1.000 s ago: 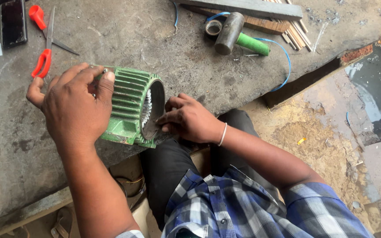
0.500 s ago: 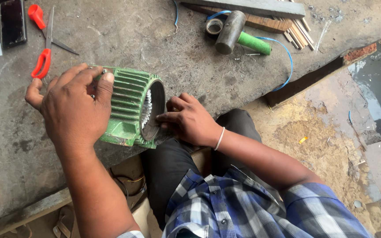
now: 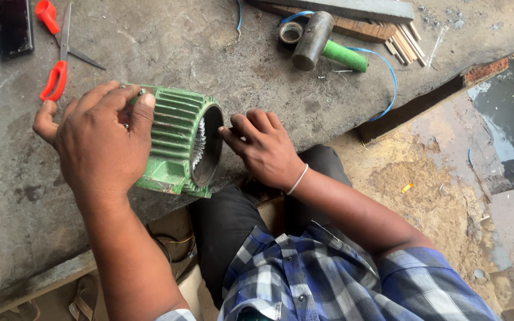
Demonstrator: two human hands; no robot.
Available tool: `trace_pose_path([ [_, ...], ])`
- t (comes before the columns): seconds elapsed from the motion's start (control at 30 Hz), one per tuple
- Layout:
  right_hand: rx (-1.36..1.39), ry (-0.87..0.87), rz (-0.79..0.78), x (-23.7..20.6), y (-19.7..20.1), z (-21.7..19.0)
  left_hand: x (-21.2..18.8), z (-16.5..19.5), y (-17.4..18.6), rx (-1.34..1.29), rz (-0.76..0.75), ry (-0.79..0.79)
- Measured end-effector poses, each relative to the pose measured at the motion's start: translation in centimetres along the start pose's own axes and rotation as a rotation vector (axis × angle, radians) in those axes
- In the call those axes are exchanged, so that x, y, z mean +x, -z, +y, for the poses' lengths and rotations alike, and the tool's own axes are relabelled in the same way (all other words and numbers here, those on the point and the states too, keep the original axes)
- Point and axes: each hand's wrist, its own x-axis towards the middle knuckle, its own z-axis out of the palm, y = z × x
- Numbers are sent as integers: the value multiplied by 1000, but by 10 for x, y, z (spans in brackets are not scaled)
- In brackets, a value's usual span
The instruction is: The person holds a green motor housing and repeatedly inserts and removes a small metal piece into the stator slots. The hands adjust the housing and continue the repetitive insertion motion throughout the clip.
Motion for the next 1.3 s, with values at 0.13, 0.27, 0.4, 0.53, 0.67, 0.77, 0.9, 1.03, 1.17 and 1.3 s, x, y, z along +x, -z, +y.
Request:
trace_pose_path([
  [0.13, 216, 1, -146, 6, -1, 12, 1, 0, -2, -4, -6, 19],
  [0.27, 104, -54, -81, 9, -3, 14, 0, -1, -4, 18, -4, 13],
  [0.4, 310, 38, -111, 10, -2, 14, -1, -2, -5, 24, -9, 7],
  [0.53, 72, 70, -75, 11, -1, 15, -1, -2, -6, 30, 13, -11],
  [0.67, 353, 13, -196, 13, 1, 17, -1, -2, -5, 6, 6, -5],
  [0.77, 74, 8, 15, 14, 5, 20, -1, -1, -5, 3, 11, -3],
  [0.9, 105, 115, -52, 15, 8, 16, 0, 0, -5, -1, 20, -15],
  [1.03, 120, 35, -58, 16, 10, 17, 1, 2, -1, -5, 39, -38],
  [1.17, 227, 131, -99, 15, 12, 22, 3, 4, -1, -15, 43, -28],
  [1.3, 42, 99, -103, 13, 15, 27, 2, 3, -3, -11, 40, -27],
])
